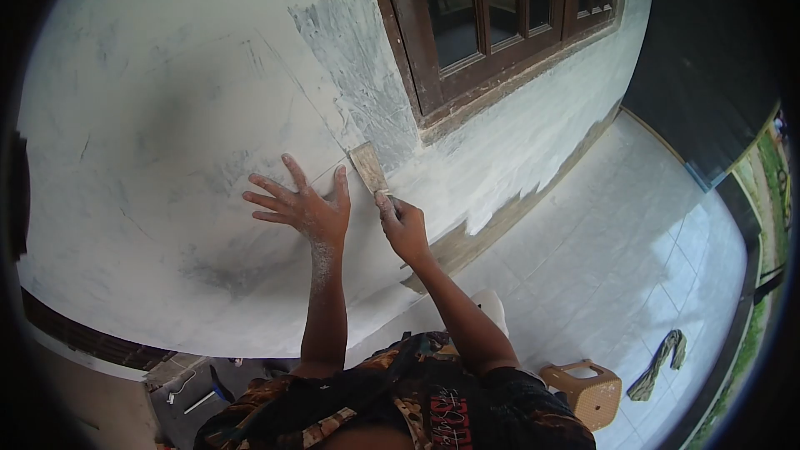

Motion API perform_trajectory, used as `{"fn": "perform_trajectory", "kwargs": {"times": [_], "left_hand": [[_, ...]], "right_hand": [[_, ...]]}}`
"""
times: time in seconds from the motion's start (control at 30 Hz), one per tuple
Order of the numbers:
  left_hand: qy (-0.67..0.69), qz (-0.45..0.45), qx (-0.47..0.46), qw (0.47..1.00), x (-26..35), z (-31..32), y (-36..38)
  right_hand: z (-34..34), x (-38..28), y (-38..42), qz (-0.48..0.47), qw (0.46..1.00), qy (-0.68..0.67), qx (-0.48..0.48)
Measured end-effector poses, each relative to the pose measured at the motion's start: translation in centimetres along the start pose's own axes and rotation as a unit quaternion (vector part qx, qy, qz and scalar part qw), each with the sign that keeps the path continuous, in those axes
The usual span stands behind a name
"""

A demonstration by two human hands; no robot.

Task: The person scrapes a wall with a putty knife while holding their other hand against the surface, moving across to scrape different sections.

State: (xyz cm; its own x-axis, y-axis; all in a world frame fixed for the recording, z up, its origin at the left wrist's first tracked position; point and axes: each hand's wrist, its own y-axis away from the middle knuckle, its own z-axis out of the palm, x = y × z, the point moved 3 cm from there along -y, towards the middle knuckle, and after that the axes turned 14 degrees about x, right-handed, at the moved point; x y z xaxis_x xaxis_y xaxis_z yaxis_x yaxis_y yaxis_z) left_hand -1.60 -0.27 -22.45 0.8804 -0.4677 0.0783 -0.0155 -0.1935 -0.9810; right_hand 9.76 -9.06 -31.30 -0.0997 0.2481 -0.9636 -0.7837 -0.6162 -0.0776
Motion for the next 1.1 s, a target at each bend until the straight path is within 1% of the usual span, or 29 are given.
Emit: {"fn": "perform_trajectory", "kwargs": {"times": [0.1,0.2,0.23,0.3,0.43,0.5,0.53,0.6,0.73,0.8,0.83,0.93,1.0,1.1], "left_hand": [[0.003,-0.001,0.001,1.0,0.0,0.0,0.0],[0.004,-0.004,-0.001,1.0,0.0,0.2,-0.1],[0.004,-0.001,0.002,1.0,0.0,0.2,-0.1],[0.002,0.001,0.005,1.0,0.1,0.1,0.1],[0.004,0.001,0.002,1.0,0.1,0.2,-0.1],[0.005,0.001,0.002,1.0,0.0,0.0,0.0],[0.002,0.0,-0.002,1.0,0.0,0.0,-0.1],[0.001,-0.003,-0.007,1.0,0.2,0.0,0.0],[0.0,0.003,0.002,1.0,0.0,0.0,-0.1],[0.004,0.002,0.0,1.0,-0.1,-0.1,0.0],[0.004,0.002,-0.002,1.0,-0.1,-0.1,0.0],[0.004,0.0,-0.006,1.0,0.2,0.1,-0.1],[-0.001,-0.002,-0.007,1.0,0.1,-0.1,0.1],[0.009,0.0,-0.001,1.0,0.1,0.0,-0.1]], "right_hand": [[-0.6,0.8,0.8,0.024,0.999,0.029,0.018],[-0.4,0.9,1.0,0.029,0.999,0.027,0.025],[-0.2,0.6,0.7,0.028,0.999,0.03,0.025],[0.4,-0.5,0.0,-0.019,0.999,0.017,0.028],[-0.5,0.1,0.5,-0.009,0.999,0.025,0.028],[-1.1,1.0,1.0,0.01,0.997,0.072,0.024],[-0.9,0.9,0.8,0.008,0.997,0.072,0.025],[-0.4,0.1,0.3,-0.026,0.999,0.035,0.025],[-0.3,-0.7,-0.1,-0.022,0.999,0.024,0.023],[-1.1,0.3,0.7,-0.002,0.997,0.068,0.026],[-1.0,0.5,0.7,-0.003,0.997,0.067,0.027],[-0.4,-0.6,0.6,0.006,0.998,0.049,0.031],[0.1,-2.1,-0.2,-0.021,0.999,0.02,0.024],[-0.7,-0.1,-0.1,0.001,0.999,0.021,0.025]]}}
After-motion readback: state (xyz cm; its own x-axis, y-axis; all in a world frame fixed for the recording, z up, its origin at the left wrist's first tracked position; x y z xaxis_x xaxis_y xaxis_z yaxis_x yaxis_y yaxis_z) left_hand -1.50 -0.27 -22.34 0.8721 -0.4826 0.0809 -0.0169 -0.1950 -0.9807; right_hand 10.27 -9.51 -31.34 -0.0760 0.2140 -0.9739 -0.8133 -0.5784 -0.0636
